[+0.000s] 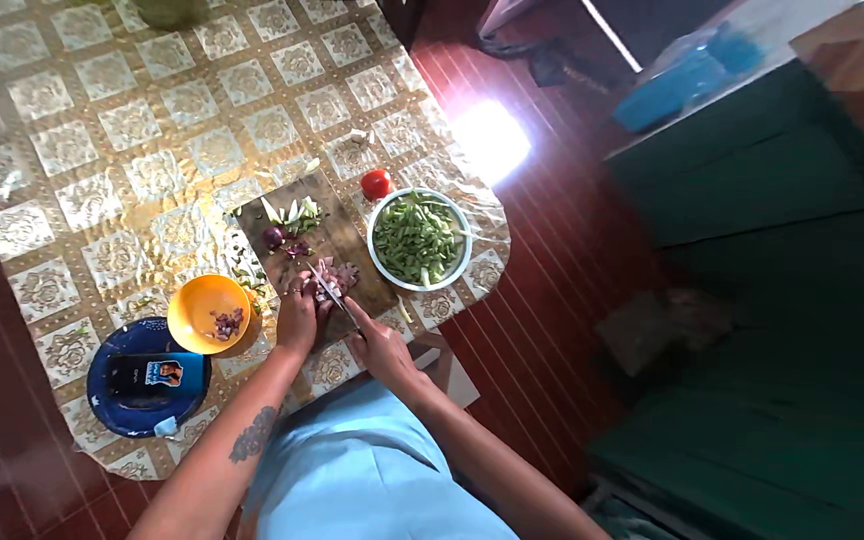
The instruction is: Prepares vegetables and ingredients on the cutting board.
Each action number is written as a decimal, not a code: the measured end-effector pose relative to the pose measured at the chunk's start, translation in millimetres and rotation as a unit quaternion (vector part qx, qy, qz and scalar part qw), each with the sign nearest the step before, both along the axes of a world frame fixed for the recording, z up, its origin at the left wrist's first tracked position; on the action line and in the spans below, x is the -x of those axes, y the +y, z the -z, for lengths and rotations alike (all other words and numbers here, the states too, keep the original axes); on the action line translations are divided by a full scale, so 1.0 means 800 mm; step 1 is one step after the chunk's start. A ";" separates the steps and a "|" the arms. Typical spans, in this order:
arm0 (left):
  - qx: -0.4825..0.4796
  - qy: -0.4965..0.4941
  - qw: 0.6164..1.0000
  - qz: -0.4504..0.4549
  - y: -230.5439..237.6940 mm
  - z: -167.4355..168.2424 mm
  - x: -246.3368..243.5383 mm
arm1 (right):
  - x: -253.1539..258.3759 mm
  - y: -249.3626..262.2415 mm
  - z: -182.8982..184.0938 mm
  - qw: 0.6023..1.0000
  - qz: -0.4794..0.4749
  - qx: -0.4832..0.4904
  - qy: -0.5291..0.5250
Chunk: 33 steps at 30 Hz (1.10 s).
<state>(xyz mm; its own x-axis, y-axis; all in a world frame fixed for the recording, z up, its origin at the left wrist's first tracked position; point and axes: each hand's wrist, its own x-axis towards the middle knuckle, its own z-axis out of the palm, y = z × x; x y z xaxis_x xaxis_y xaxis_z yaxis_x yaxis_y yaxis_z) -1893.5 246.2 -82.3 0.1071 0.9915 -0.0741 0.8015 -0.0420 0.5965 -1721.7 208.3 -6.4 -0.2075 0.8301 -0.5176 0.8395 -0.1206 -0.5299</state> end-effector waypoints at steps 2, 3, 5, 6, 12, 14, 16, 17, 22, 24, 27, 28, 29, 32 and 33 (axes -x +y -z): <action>-0.061 0.002 0.998 0.014 -0.002 0.013 -0.001 | -0.002 0.000 -0.002 1.000 0.010 -0.014 0.010; -0.069 0.007 0.997 0.023 -0.001 0.014 0.000 | -0.003 0.000 -0.002 1.000 0.014 -0.016 0.012; -0.050 0.030 0.997 0.049 0.002 0.008 0.001 | -0.005 0.001 -0.004 1.000 0.017 -0.007 0.009; -0.036 0.033 0.997 0.057 0.005 0.004 0.002 | -0.006 0.001 -0.004 1.000 0.017 0.001 0.007; 0.140 -0.211 0.956 -0.151 0.021 -0.042 0.011 | -0.006 0.003 -0.005 0.999 0.028 -0.010 0.044; 0.235 -0.397 0.845 -0.271 0.024 -0.057 0.012 | -0.003 0.003 -0.006 0.993 0.045 -0.016 0.109; 0.298 -0.563 0.685 -0.354 0.026 -0.068 0.013 | 0.003 0.005 -0.009 0.978 0.058 -0.010 0.199; 0.319 -0.609 0.619 -0.379 0.025 -0.074 0.013 | 0.008 0.007 -0.014 0.968 0.063 0.015 0.243; 0.345 -0.679 0.541 -0.357 0.018 -0.088 0.018 | 0.029 0.017 -0.039 0.911 0.127 0.160 0.358; 0.346 -0.689 0.536 -0.345 0.017 -0.088 0.024 | 0.031 0.018 -0.040 0.892 0.149 0.177 0.387; 0.344 -0.694 0.519 -0.362 0.015 -0.094 0.033 | 0.032 0.018 -0.043 0.872 0.164 0.197 0.416; 0.344 -0.698 0.514 -0.362 0.015 -0.094 0.037 | 0.032 0.019 -0.045 0.864 0.174 0.202 0.428; 0.343 -0.699 0.516 -0.356 0.015 -0.094 0.041 | 0.032 0.019 -0.046 0.857 0.187 0.202 0.436; 0.324 -0.672 0.574 -0.337 0.019 -0.092 0.054 | 0.024 0.022 -0.047 0.863 0.210 0.168 0.427; 0.306 -0.634 0.624 -0.341 0.022 -0.092 0.056 | 0.020 0.023 -0.045 0.872 0.209 0.149 0.415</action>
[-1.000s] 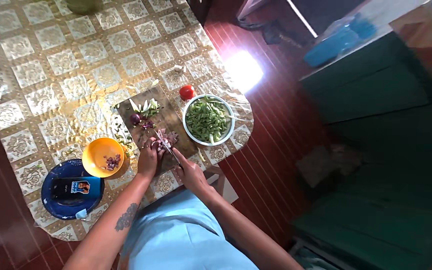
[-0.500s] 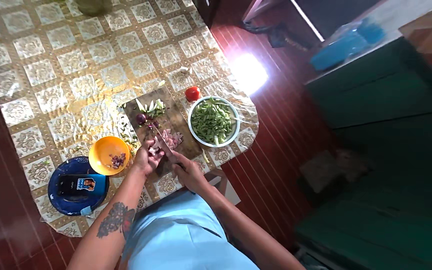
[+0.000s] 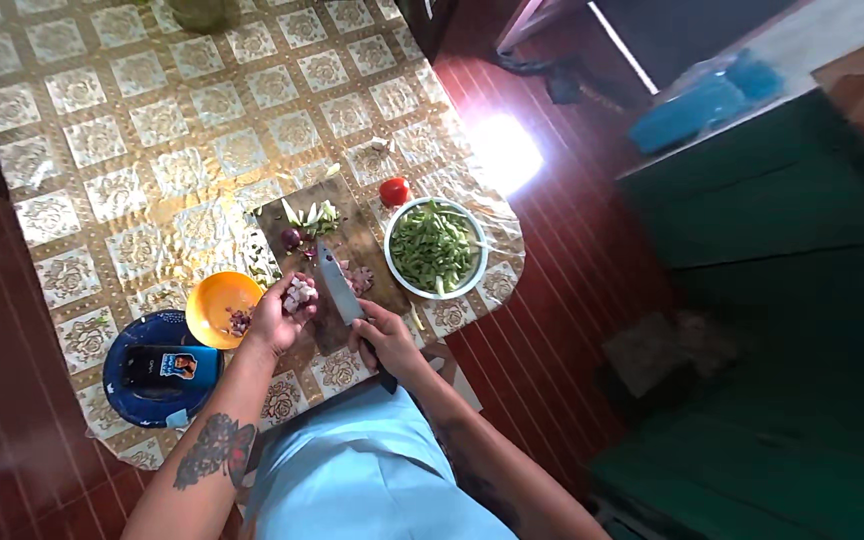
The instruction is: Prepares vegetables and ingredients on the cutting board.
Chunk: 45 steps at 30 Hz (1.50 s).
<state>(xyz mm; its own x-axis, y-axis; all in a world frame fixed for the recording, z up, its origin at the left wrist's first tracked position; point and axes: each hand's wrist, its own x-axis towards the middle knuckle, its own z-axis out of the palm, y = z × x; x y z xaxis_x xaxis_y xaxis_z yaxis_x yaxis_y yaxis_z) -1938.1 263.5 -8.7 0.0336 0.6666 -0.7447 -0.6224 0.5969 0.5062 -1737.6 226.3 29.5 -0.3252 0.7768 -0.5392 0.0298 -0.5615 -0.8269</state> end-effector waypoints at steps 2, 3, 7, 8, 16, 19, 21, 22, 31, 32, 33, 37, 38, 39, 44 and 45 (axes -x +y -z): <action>-0.038 0.164 0.984 0.060 0.003 0.004 -0.006 | -0.010 0.000 0.007 0.999 0.007 -0.022 -0.036; -0.064 0.243 0.962 0.110 0.003 0.008 -0.012 | -0.014 -0.001 0.011 0.998 0.015 -0.026 -0.046; -0.084 0.390 0.891 0.217 0.010 0.022 -0.049 | -0.025 -0.004 0.015 0.996 0.058 -0.022 -0.063; -0.090 0.414 0.879 0.217 0.011 0.028 -0.058 | -0.027 -0.005 0.016 0.996 0.063 -0.020 -0.066; -0.196 0.482 0.809 0.275 0.011 0.019 -0.089 | -0.051 -0.020 0.025 0.993 0.082 -0.027 -0.081; -0.244 0.515 0.776 0.269 0.003 0.047 -0.086 | -0.060 -0.023 0.031 0.991 0.095 -0.019 -0.089; -0.271 0.540 0.741 0.293 -0.005 0.074 -0.090 | -0.061 -0.023 0.033 0.991 0.095 -0.017 -0.089; -0.294 0.552 0.719 0.303 -0.009 0.086 -0.094 | -0.062 -0.023 0.033 0.992 0.092 -0.017 -0.089; -0.496 0.586 0.588 0.257 -0.017 0.100 -0.089 | -0.067 -0.026 0.044 0.971 0.027 -0.096 -0.218; -0.525 0.576 0.574 0.252 -0.014 0.095 -0.085 | -0.069 -0.027 0.048 0.964 0.019 -0.107 -0.243; -0.551 0.562 0.564 0.250 -0.009 0.091 -0.079 | -0.071 -0.028 0.052 0.958 0.009 -0.114 -0.263; -0.553 0.495 0.598 0.302 0.026 0.070 -0.056 | -0.071 -0.029 0.055 0.930 -0.036 -0.152 -0.334; -0.543 0.497 0.604 0.307 0.037 0.063 -0.051 | -0.070 -0.029 0.053 0.925 -0.044 -0.158 -0.343; -0.536 0.504 0.607 0.301 0.048 0.057 -0.046 | -0.070 -0.028 0.052 0.924 -0.051 -0.159 -0.345; -0.452 0.541 0.631 0.325 0.108 0.028 -0.042 | -0.067 -0.028 0.044 0.917 0.011 -0.214 -0.336; -0.433 0.551 0.623 0.348 0.127 0.020 -0.048 | -0.070 -0.024 0.041 0.921 0.009 -0.202 -0.332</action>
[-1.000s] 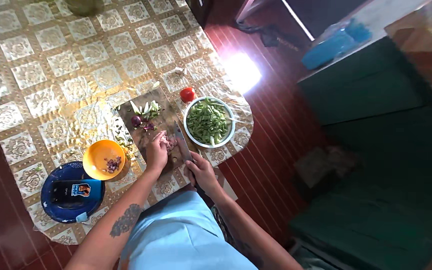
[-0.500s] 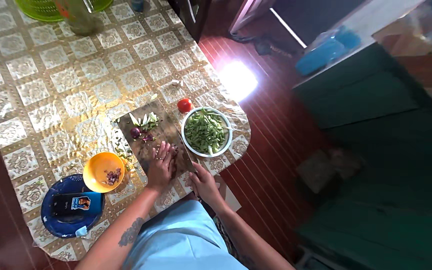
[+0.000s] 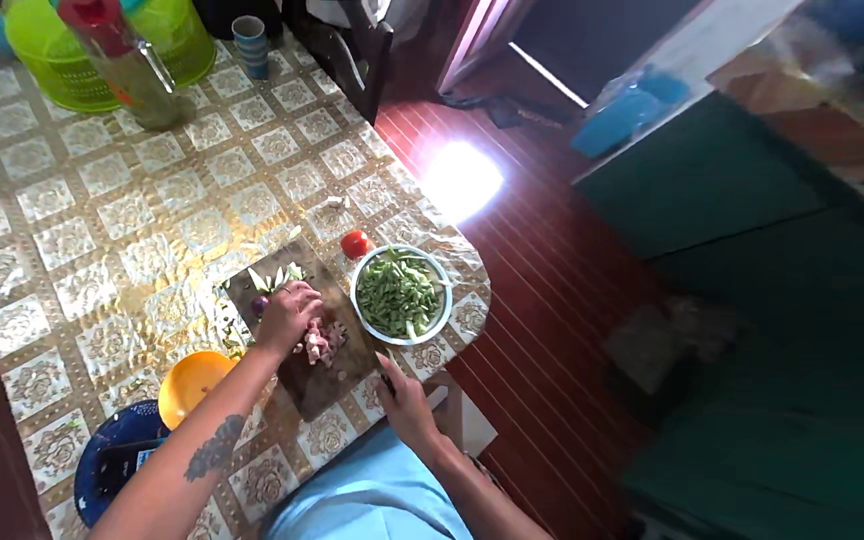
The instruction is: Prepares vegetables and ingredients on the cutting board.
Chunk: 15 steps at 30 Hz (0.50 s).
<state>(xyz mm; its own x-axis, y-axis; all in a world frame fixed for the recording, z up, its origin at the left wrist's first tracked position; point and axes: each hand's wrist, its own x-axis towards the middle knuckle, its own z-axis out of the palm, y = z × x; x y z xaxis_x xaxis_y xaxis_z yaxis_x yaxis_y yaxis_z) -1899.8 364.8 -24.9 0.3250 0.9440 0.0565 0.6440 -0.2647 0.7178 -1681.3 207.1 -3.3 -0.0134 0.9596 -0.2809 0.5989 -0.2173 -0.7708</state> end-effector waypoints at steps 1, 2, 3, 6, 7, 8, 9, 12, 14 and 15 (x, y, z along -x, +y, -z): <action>0.013 0.023 1.000 0.002 0.019 -0.005 -0.008 | -0.004 0.002 -0.002 1.000 -0.004 0.021 0.007; 0.024 0.042 0.999 0.003 0.041 -0.006 -0.018 | -0.009 0.004 -0.003 0.999 -0.011 0.038 0.015; 0.035 0.055 0.998 0.003 0.066 -0.005 -0.029 | -0.014 0.006 -0.003 0.998 -0.020 0.049 0.022; 0.052 0.085 0.995 -0.005 0.138 -0.004 -0.065 | -0.032 0.006 -0.003 0.999 -0.024 0.025 0.042; 0.048 0.097 0.994 -0.006 0.160 -0.002 -0.077 | -0.039 0.006 -0.001 0.999 -0.015 0.009 0.048; 0.035 0.109 0.993 -0.003 0.182 0.001 -0.090 | -0.048 0.008 0.001 0.998 -0.008 -0.004 0.054; 0.020 0.123 0.992 0.002 0.204 0.004 -0.103 | -0.058 0.013 0.002 0.998 -0.003 -0.011 0.060; -0.013 0.185 0.982 0.034 0.255 0.021 -0.139 | -0.087 0.031 0.003 0.998 -0.001 -0.026 0.065; 0.006 0.250 0.966 0.066 0.279 0.035 -0.155 | -0.104 0.049 -0.002 0.997 -0.005 -0.048 0.060; 0.016 0.282 0.956 0.078 0.288 0.042 -0.160 | -0.111 0.059 -0.004 0.996 -0.004 -0.065 0.057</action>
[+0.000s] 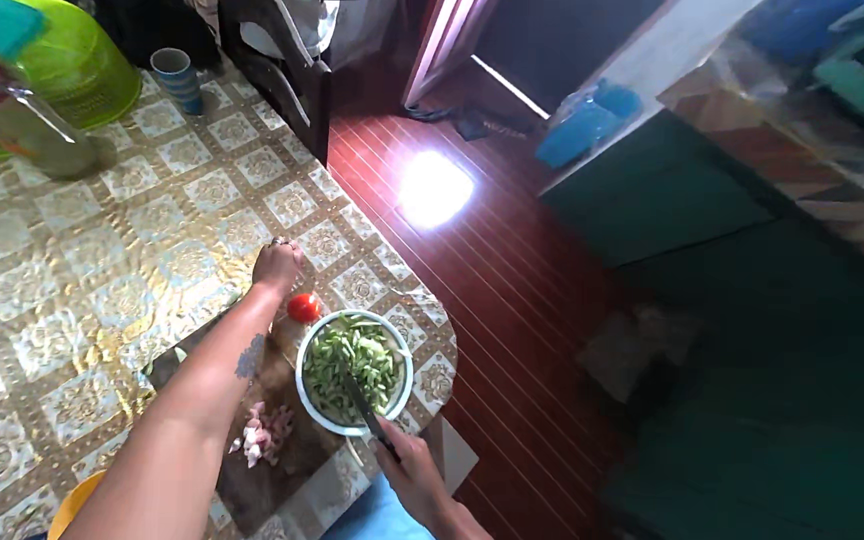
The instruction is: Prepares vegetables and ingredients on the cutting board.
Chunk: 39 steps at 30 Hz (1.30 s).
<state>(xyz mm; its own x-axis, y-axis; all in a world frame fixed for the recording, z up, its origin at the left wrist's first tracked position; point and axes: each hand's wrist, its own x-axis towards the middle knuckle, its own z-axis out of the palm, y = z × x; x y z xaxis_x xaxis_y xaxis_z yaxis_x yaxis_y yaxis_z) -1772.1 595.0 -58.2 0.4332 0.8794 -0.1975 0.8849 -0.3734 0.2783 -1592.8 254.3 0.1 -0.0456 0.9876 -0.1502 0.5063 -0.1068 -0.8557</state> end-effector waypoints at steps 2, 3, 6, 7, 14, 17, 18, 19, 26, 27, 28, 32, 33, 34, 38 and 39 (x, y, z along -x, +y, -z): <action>0.006 0.030 0.999 0.014 0.006 0.006 -0.006 | -0.010 0.019 -0.006 1.000 0.004 -0.030 0.002; -0.001 0.013 1.000 0.010 0.004 0.007 -0.004 | -0.012 0.027 -0.008 0.999 0.005 -0.040 0.012; -0.098 -0.174 0.978 -0.064 -0.031 -0.010 0.018 | -0.007 0.046 -0.013 0.996 -0.001 -0.033 0.087; -0.129 -0.246 0.955 -0.107 -0.058 -0.024 0.029 | -0.002 0.048 -0.013 0.993 -0.004 -0.025 0.118; -0.072 -0.326 0.882 -0.333 -0.406 -0.041 0.139 | 0.083 0.026 -0.017 0.991 -0.020 0.030 0.132; 0.023 -0.323 0.876 -0.356 -0.480 -0.010 0.150 | 0.124 -0.003 -0.010 0.980 -0.031 0.107 0.164; 0.037 -0.323 0.881 -0.343 -0.486 -0.003 0.152 | 0.136 -0.013 -0.005 0.976 -0.027 0.125 0.177; 0.049 -0.322 0.885 -0.333 -0.486 -0.001 0.154 | 0.148 -0.022 -0.001 0.973 -0.018 0.136 0.187; 0.028 -0.401 0.832 -0.382 -0.519 -0.022 0.173 | 0.201 -0.054 0.014 0.958 0.070 0.180 0.212; 0.091 -0.428 0.815 -0.379 -0.536 -0.035 0.173 | 0.209 -0.058 0.017 0.957 0.065 0.185 0.214; 0.159 -0.449 0.793 -0.380 -0.551 -0.045 0.171 | 0.216 -0.062 0.020 0.958 0.045 0.189 0.209; 0.187 -0.423 0.775 -0.430 -0.607 -0.031 0.175 | 0.217 -0.061 0.029 0.977 -0.079 0.170 0.098; 0.172 -0.407 0.785 -0.434 -0.617 -0.024 0.181 | 0.211 -0.054 0.030 0.982 -0.061 0.156 0.090; 0.170 -0.391 0.793 -0.435 -0.624 -0.017 0.187 | 0.205 -0.045 0.029 0.984 -0.033 0.145 0.095; 0.205 -0.338 0.828 -0.397 -0.621 -0.014 0.188 | 0.203 -0.014 0.025 0.979 -0.011 0.073 0.188; 0.218 -0.323 0.833 -0.393 -0.615 -0.016 0.185 | 0.208 -0.007 0.025 0.976 -0.032 0.048 0.210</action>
<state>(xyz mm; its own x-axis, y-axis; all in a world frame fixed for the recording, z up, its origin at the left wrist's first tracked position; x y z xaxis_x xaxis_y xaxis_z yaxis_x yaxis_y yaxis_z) -1920.2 103.3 -45.4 -0.1028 0.8475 -0.5208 0.4207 0.5114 0.7493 -1759.0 248.6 -20.0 -0.1851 0.9629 -0.1964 0.1210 -0.1760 -0.9769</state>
